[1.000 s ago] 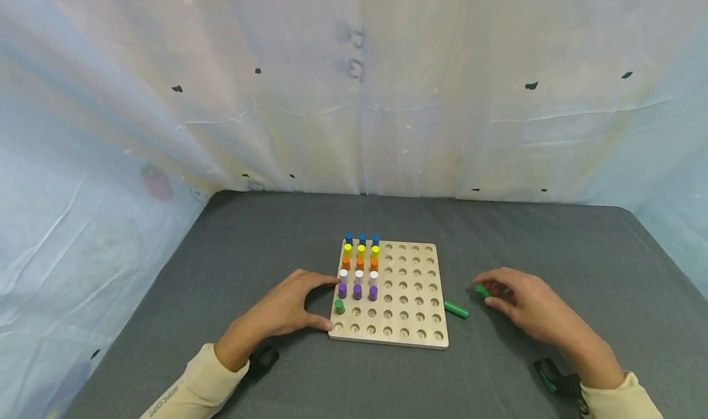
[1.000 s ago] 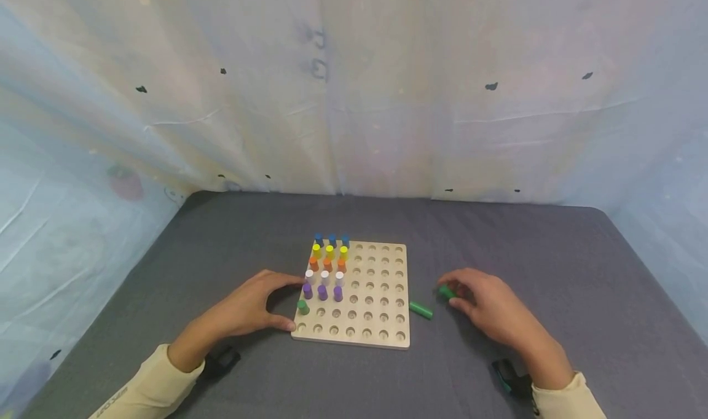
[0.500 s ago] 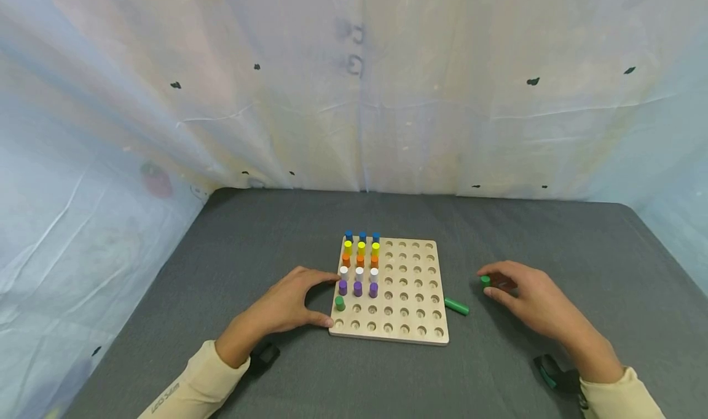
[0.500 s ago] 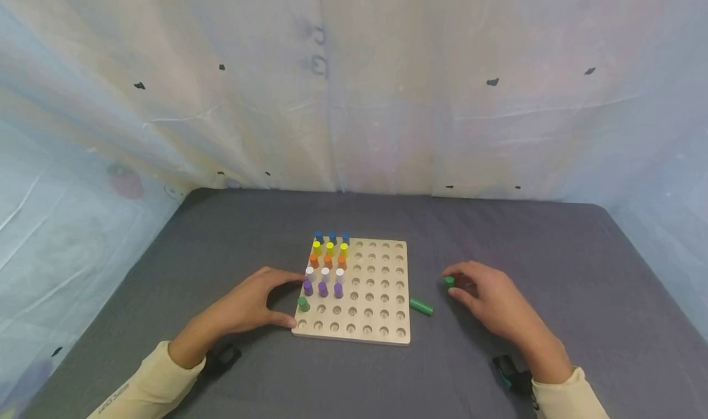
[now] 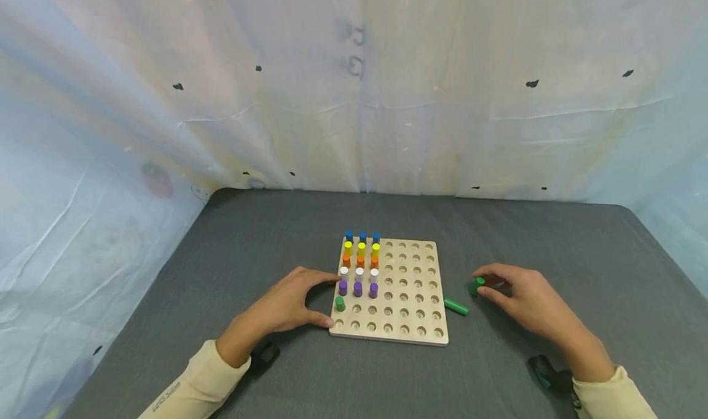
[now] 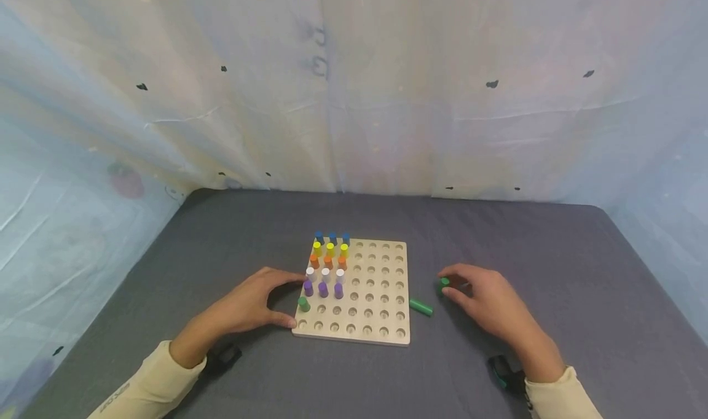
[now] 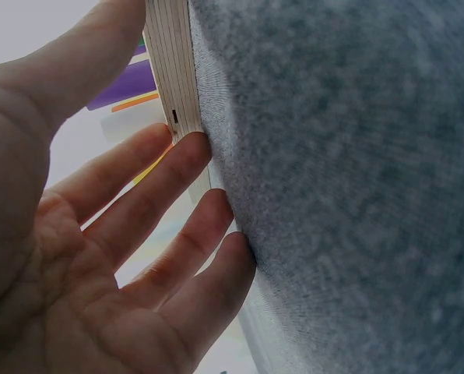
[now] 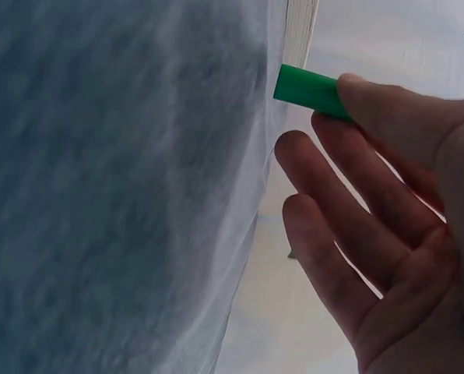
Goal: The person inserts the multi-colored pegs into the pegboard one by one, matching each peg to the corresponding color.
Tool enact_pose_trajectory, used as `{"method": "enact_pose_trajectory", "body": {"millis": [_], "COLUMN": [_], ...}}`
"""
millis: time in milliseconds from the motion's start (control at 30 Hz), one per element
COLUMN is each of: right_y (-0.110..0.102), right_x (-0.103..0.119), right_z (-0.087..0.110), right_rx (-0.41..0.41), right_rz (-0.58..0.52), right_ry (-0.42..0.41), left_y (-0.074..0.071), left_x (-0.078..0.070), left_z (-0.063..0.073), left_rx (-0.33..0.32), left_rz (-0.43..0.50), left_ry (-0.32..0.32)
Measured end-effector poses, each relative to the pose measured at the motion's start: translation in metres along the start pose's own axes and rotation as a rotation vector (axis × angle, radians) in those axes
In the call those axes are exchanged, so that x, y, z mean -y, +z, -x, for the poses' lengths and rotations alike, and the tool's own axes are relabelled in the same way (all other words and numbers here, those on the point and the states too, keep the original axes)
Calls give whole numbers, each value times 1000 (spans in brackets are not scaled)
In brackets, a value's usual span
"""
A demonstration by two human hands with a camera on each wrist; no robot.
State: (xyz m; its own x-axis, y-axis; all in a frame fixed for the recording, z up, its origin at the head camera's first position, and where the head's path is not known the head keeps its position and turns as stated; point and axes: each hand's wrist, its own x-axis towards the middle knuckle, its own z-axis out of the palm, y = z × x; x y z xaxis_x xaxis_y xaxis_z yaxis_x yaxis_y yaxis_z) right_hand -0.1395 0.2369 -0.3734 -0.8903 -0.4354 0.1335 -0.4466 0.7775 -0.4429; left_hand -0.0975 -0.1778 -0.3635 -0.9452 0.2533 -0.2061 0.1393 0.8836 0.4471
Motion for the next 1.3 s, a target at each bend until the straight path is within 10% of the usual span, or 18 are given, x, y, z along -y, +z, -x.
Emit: {"method": "enact_pose_trajectory", "body": {"millis": [1300], "right_y": [45], "right_x": [121], "right_z": [-49], "right_rx": [129], "right_rz": [-135], "right_ry": [-315], "left_y": [0], "left_x": [2], "left_z": [-2], "left_rx": [0], "left_rz": [-13], "left_ry": [22]}}
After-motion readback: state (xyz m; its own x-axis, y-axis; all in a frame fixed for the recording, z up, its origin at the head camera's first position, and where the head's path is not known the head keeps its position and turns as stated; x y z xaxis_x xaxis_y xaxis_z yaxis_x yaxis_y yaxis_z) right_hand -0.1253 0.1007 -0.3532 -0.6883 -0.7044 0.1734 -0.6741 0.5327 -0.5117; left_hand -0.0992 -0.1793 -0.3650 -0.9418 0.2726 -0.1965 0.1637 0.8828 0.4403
